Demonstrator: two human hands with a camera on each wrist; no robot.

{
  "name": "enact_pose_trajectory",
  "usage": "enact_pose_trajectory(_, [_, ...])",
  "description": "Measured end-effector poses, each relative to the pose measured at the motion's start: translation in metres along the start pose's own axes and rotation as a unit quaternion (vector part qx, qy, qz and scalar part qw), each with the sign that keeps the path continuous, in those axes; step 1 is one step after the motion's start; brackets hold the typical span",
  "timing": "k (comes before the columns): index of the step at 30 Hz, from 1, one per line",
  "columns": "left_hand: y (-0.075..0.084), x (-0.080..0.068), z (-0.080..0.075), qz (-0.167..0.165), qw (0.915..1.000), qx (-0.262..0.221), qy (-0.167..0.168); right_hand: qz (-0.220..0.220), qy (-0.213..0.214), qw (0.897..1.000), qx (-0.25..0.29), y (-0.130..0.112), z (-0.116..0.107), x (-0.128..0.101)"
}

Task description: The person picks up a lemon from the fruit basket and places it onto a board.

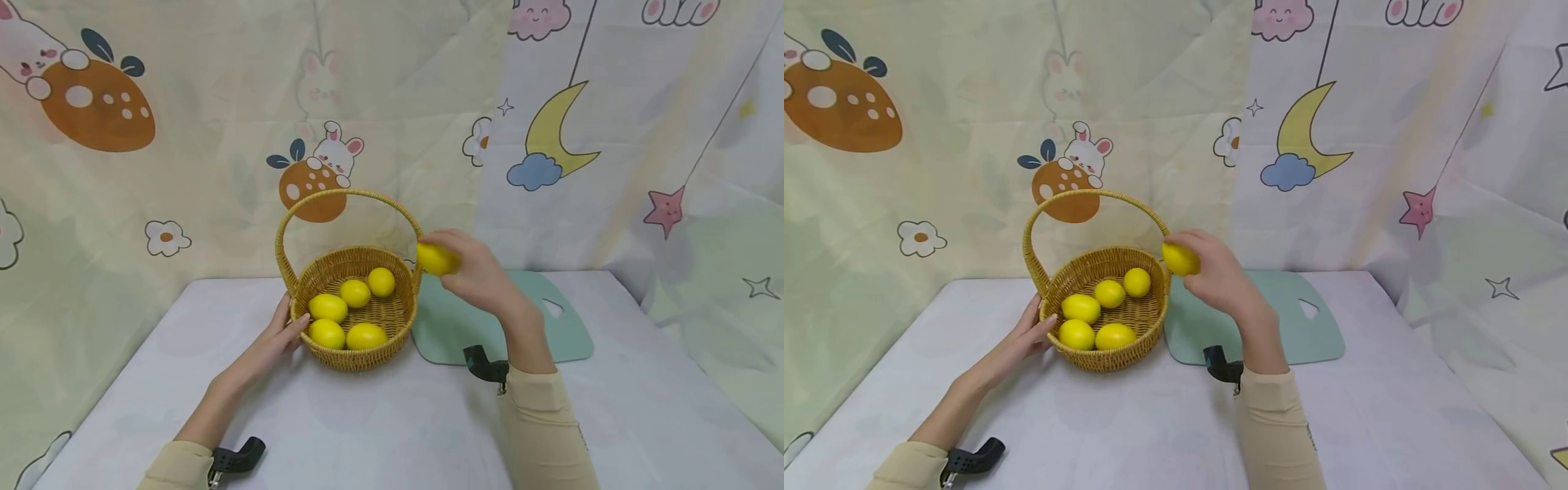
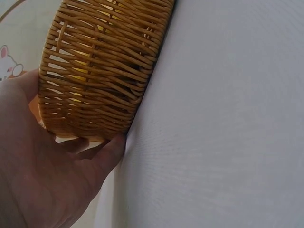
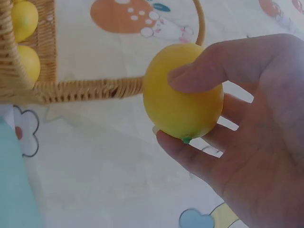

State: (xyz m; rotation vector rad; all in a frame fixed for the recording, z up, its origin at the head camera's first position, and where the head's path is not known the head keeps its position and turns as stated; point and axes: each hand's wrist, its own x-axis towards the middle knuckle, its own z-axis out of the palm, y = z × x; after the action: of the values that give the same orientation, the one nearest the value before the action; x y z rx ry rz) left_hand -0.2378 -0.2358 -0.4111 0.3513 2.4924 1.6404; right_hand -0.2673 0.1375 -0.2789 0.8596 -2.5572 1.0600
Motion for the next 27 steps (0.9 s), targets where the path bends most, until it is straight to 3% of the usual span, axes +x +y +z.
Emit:
enact_pose_trajectory(10, [-0.001, 0.001, 0.000, -0.002, 1.0000, 0.004, -0.002, 0.040, 0.002, 0.999, -0.011, 0.025, 0.003, 0.002])
enact_pose_trajectory(27, [0.000, 0.000, -0.001, -0.008, 1.0000, 0.001, 0.003, 0.088, -0.041, 0.993, -0.063, 0.083, 0.048, 0.011])
